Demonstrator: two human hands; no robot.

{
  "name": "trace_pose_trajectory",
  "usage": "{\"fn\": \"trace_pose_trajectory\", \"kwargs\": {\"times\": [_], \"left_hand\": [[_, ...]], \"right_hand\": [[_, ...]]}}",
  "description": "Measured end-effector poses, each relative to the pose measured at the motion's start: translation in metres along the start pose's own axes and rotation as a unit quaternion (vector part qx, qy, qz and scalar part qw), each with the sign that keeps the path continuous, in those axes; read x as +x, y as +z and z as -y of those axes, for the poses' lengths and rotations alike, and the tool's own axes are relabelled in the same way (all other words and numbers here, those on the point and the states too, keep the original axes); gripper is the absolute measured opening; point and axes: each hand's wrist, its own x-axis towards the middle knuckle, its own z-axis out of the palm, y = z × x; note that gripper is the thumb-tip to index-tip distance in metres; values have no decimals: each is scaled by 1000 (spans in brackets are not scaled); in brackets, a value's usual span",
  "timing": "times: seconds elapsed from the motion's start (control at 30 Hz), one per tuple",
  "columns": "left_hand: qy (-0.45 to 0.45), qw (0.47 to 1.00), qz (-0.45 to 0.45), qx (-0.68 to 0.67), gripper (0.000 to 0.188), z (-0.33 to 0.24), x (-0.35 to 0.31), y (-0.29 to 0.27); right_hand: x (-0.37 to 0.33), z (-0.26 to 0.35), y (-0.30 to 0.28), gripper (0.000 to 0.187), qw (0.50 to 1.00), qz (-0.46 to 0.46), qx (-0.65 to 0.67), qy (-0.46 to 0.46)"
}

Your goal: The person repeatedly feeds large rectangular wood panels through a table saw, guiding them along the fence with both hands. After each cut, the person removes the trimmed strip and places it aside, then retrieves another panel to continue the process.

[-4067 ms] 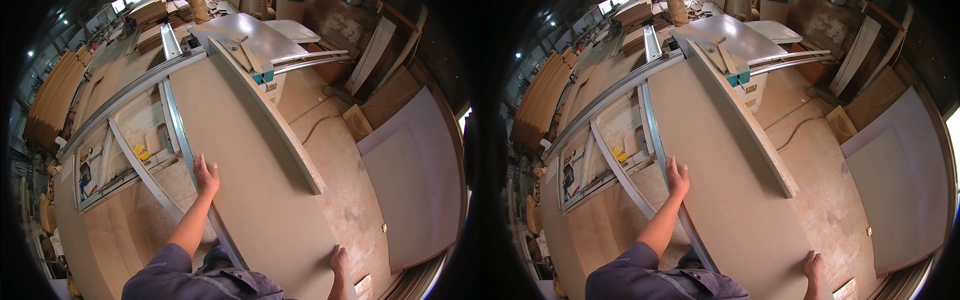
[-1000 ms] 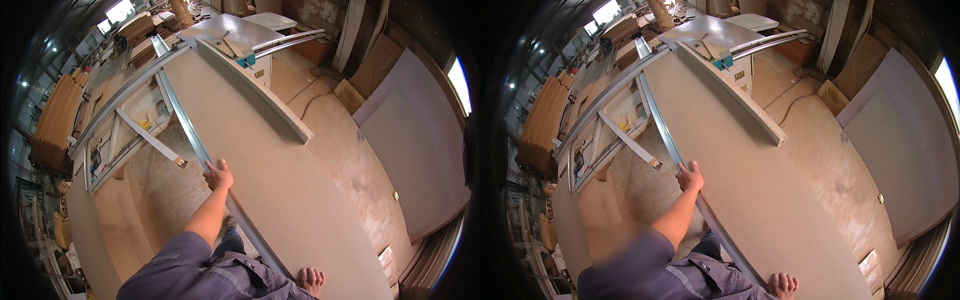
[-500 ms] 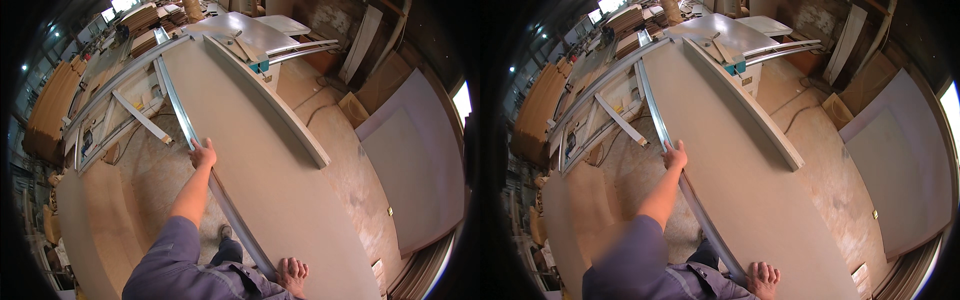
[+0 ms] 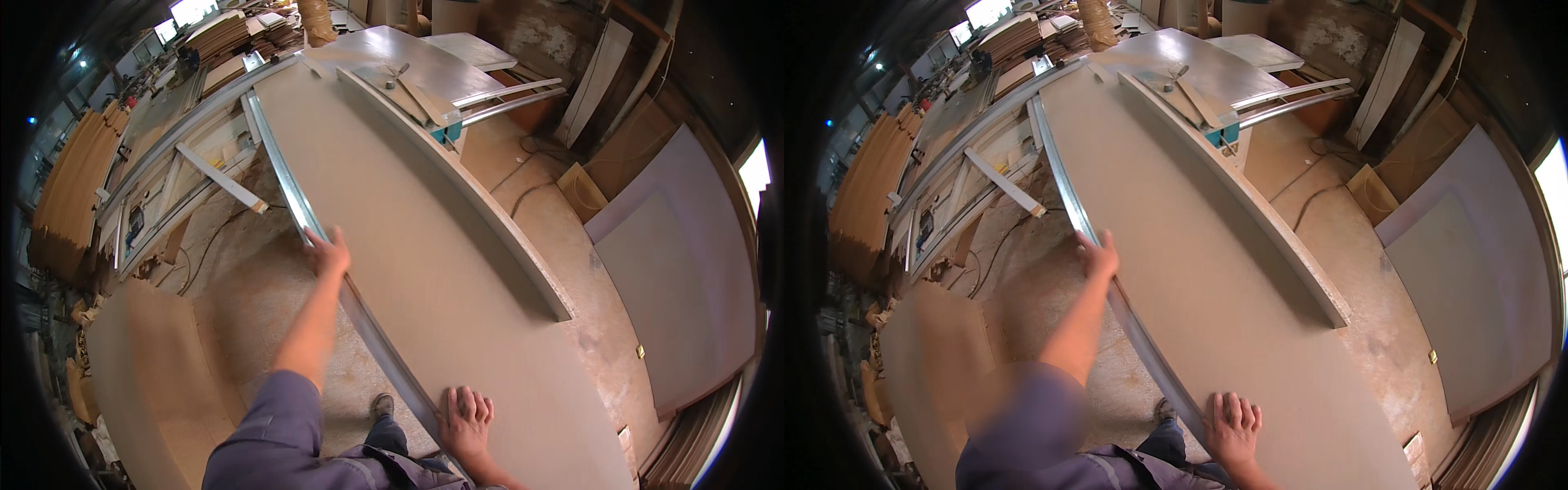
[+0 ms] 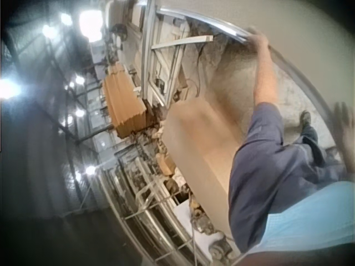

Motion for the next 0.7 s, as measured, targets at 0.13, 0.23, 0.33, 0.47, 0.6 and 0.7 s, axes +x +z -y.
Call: {"fn": "trace_pose_trajectory", "kwargs": {"times": [0.13,0.23,0.33,0.47,0.6,0.7], "left_hand": [[36,999,35,-5,95,27,-155,10],[46,997,57,24,96,48,-282,-2],[65,997,39,13,95,60,-337,-7],[-5,997,73,40,94,46,-332,-21],[11,998,52,26,95,44,-336,-13],[9,999,38,26,95,53,-330,-11]], "right_hand": [[14,2,6,66,999,-29,30,0],[11,4,7,64,995,-63,78,-3],[13,-9,-1,63,983,-73,163,-46],[-53,-58,-13,66,978,-64,168,-104],[-185,-126,-43,67,991,-25,108,-81],[-276,-166,-48,65,997,1,53,-59]]}}
